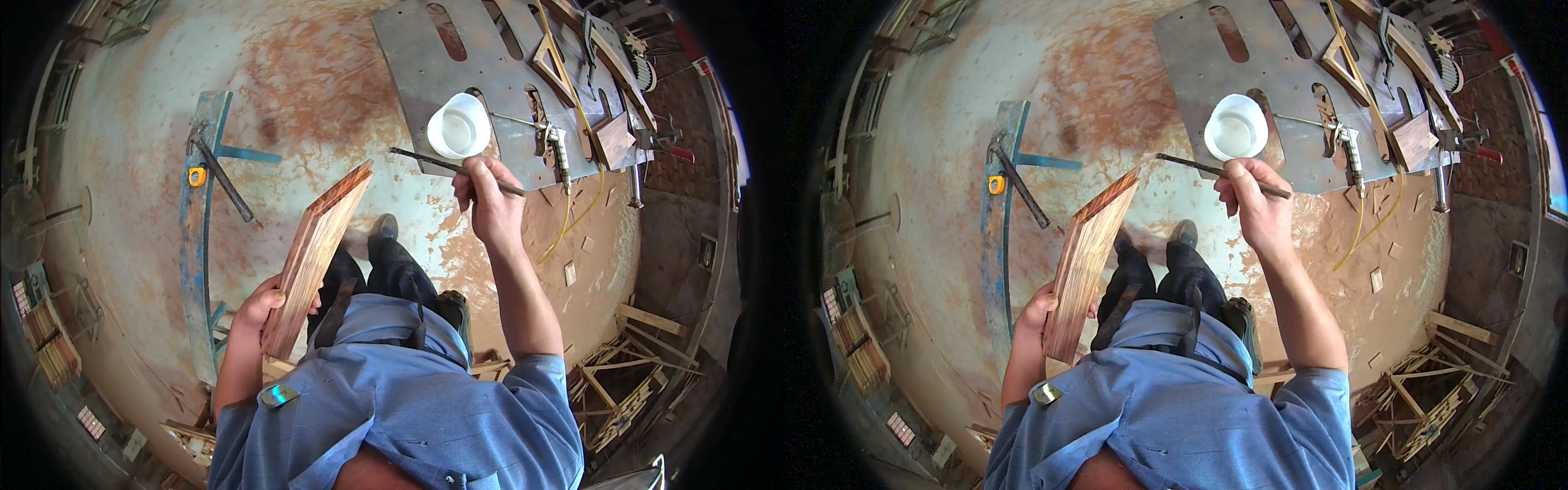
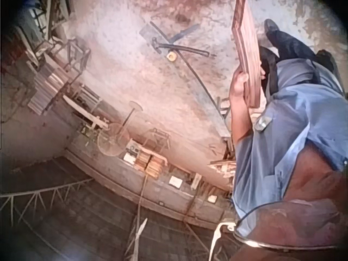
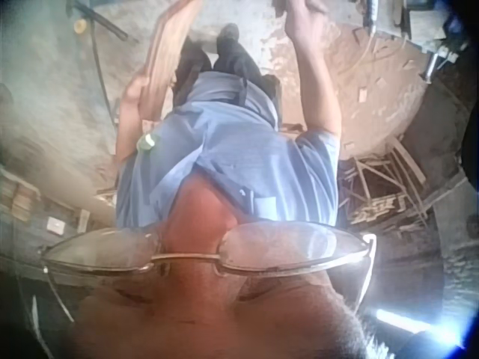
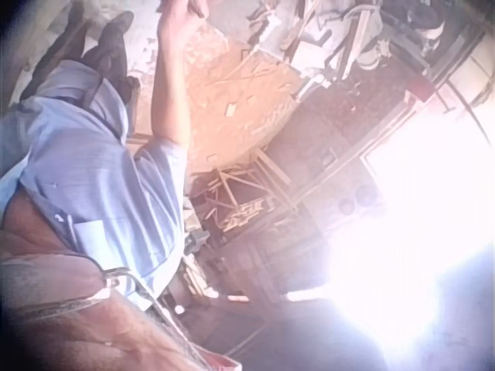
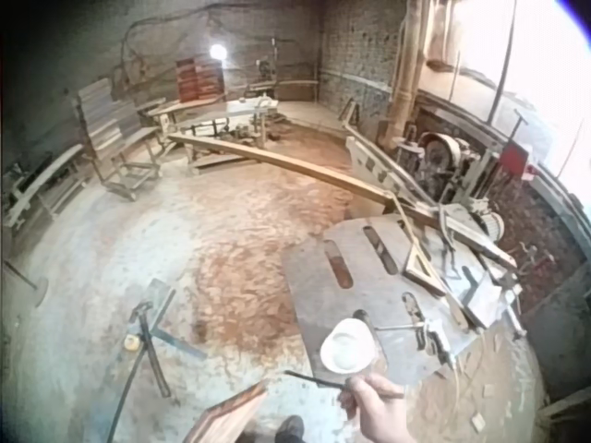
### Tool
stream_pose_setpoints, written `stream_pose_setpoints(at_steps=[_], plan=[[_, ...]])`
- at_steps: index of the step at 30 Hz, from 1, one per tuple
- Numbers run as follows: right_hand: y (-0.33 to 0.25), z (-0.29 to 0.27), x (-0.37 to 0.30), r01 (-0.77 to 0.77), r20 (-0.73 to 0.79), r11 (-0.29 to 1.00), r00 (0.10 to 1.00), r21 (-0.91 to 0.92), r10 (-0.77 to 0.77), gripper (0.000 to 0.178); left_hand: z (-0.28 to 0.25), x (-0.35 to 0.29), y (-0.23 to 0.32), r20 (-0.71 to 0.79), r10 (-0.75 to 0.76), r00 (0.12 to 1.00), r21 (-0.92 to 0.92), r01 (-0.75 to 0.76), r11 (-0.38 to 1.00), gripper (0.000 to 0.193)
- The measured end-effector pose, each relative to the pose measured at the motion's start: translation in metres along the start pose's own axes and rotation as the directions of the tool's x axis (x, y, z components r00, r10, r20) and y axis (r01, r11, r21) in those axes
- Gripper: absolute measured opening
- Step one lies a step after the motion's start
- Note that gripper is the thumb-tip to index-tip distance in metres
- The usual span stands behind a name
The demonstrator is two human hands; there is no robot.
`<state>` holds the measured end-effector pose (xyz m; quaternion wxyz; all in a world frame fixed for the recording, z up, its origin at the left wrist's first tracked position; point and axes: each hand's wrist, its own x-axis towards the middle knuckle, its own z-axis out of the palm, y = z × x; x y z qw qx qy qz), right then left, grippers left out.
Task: The person assembles small wooden pieces on a workbench, repeatedly measuring with a tape measure and tapping with a hammer to fit them together. The person then applies glue to the edges of additional wood pieces and stacks them.
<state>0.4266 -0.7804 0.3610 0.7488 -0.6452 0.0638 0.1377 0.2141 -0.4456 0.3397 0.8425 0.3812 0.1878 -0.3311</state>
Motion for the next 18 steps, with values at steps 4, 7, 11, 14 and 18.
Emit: stream_pose_setpoints(at_steps=[4,7,11,14,18], plan=[[-0.004,0.008,-0.016,-0.033,0.1,0.999,0.994,0.025,0.031,0.025,-0.002,0.001,-0.001,-0.014,-0.018,1.0,0.012,0.018,1.0,0.085],[-0.004,0.009,-0.009,-0.026,0.026,0.99,0.999,-0.141,0.03,0.025,-0.002,0.001,-0.002,0.006,-0.014,1.0,0.021,0.013,1.0,0.084],[-0.01,0.004,-0.017,0.05,0.08,0.998,0.996,-0.039,-0.047,0.024,-0.006,0.003,-0.004,-0.001,0.022,1.0,0.067,-0.022,0.998,0.081],[-0.009,0.01,-0.02,-0.005,0.182,0.993,0.983,-0.121,0.027,0.023,-0.001,0.003,0.001,-0.026,0.023,0.999,0.112,-0.02,0.994,0.08],[-0.015,0.006,-0.014,-0.023,0.04,0.99,0.999,-0.139,0.028,0.022,0.003,0.002,0.003,-0.064,0.038,0.997,0.138,-0.029,0.99,0.079]])
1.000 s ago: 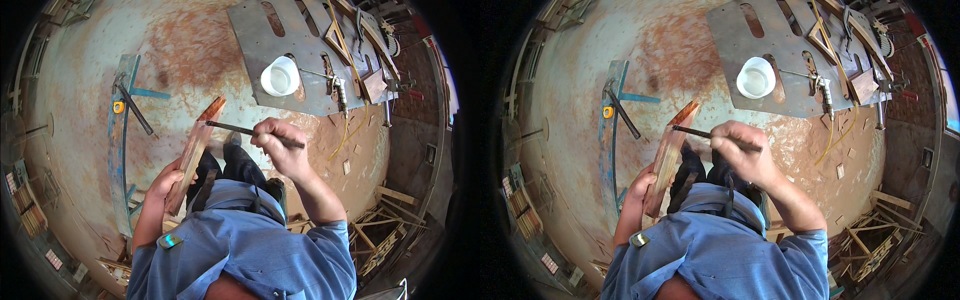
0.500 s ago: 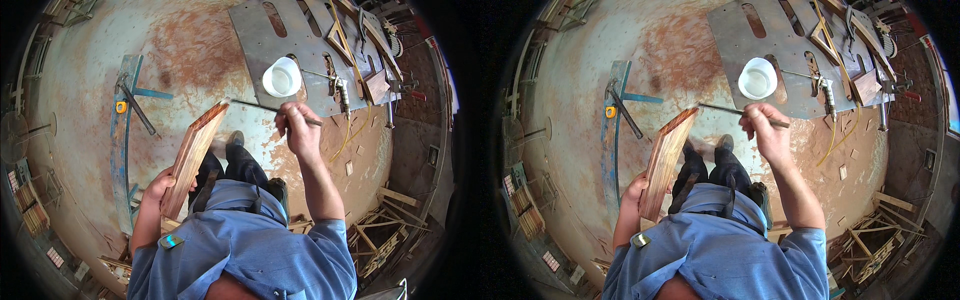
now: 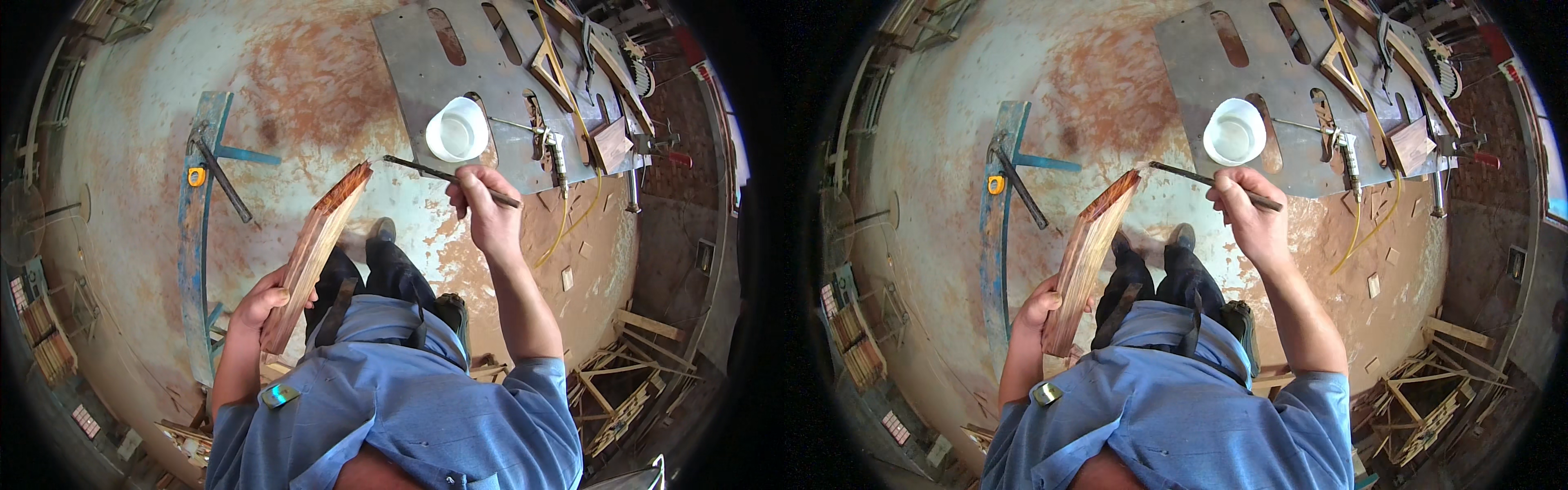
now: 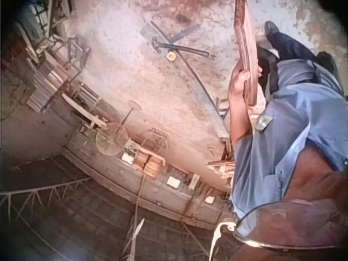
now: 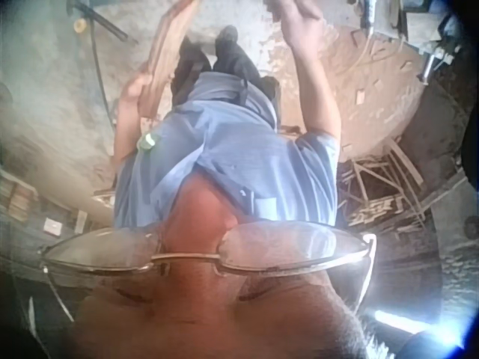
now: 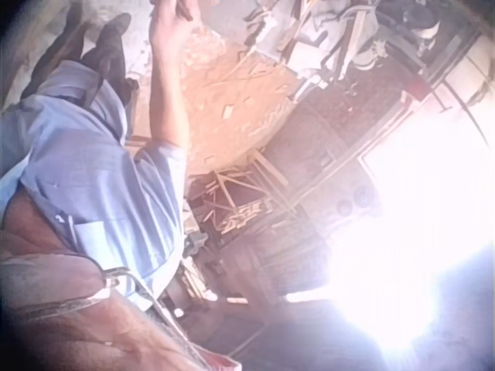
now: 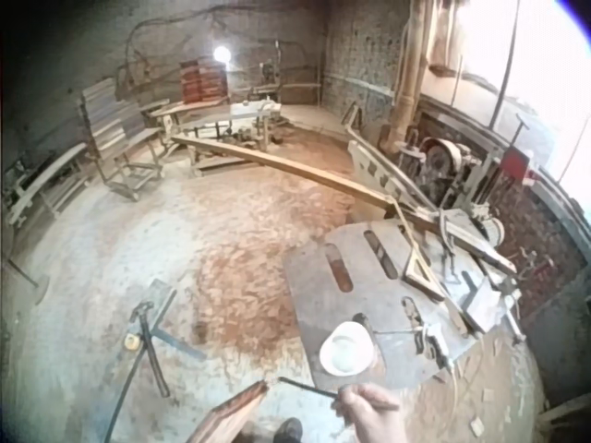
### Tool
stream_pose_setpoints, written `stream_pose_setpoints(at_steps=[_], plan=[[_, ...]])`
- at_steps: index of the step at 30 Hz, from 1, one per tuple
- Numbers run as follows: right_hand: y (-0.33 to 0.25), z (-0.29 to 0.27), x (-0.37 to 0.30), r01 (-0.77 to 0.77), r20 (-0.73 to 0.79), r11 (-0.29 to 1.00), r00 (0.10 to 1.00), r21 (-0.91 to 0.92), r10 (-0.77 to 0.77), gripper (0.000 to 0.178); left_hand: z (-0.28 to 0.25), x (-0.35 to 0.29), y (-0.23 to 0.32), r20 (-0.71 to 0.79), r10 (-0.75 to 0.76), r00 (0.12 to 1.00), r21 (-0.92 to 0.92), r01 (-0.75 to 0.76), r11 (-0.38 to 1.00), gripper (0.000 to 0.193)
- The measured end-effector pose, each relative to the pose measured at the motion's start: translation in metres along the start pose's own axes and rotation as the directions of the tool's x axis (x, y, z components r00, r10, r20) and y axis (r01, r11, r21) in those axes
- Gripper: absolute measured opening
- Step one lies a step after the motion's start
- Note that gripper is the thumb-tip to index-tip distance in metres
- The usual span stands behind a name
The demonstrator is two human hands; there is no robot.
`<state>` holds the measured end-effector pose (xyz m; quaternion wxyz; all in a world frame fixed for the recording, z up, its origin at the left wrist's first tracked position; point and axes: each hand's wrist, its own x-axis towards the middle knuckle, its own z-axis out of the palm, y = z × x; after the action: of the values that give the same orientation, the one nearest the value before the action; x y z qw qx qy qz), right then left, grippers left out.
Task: The person assembles small wooden pieces on a workbench, repeatedly measuring with a tape measure and tapping with a hammer to fit them together. The person then applies glue to the edges of additional wood pieces and stacks them.
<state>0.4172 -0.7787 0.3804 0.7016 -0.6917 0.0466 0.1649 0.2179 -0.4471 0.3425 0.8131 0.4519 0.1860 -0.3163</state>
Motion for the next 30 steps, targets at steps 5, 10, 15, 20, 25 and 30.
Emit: stream_pose_setpoints(at_steps=[5,10,15,20,25,30], plan=[[-0.011,0.009,-0.014,0.001,0.258,0.998,0.966,0.064,-0.017,0.021,-0.006,0.001,-0.003,0.023,-0.008,1.0,0.023,0.007,1.0,0.078],[-0.012,0.005,-0.008,0.062,0.121,0.997,0.99,0.048,-0.067,0.018,0.003,0.002,0.005,-0.028,-0.021,0.999,0.047,0.023,0.999,0.077],[-0.02,0.01,-0.015,0.118,0.238,0.988,0.967,-0.103,-0.091,0.016,0.004,0.003,0.005,-0.034,-0.013,0.999,0.067,0.016,0.998,0.078],[-0.04,-0.031,0.003,0.233,-0.119,0.971,0.964,-0.058,-0.238,0.016,0.0,-0.001,0.004,-0.056,0.071,0.996,0.028,-0.069,0.997,0.078],[-0.03,-0.058,0.034,0.162,-0.202,0.884,0.941,-0.438,-0.273,0.019,0.012,0.006,0.026,-0.15,0.296,0.943,-0.049,-0.306,0.951,0.083],[-0.002,-0.049,0.048,0.208,-0.118,0.817,0.941,-0.537,-0.317,0.019,0.017,0.031,0.054,-0.324,0.567,0.757,-0.084,-0.62,0.78,0.086]])
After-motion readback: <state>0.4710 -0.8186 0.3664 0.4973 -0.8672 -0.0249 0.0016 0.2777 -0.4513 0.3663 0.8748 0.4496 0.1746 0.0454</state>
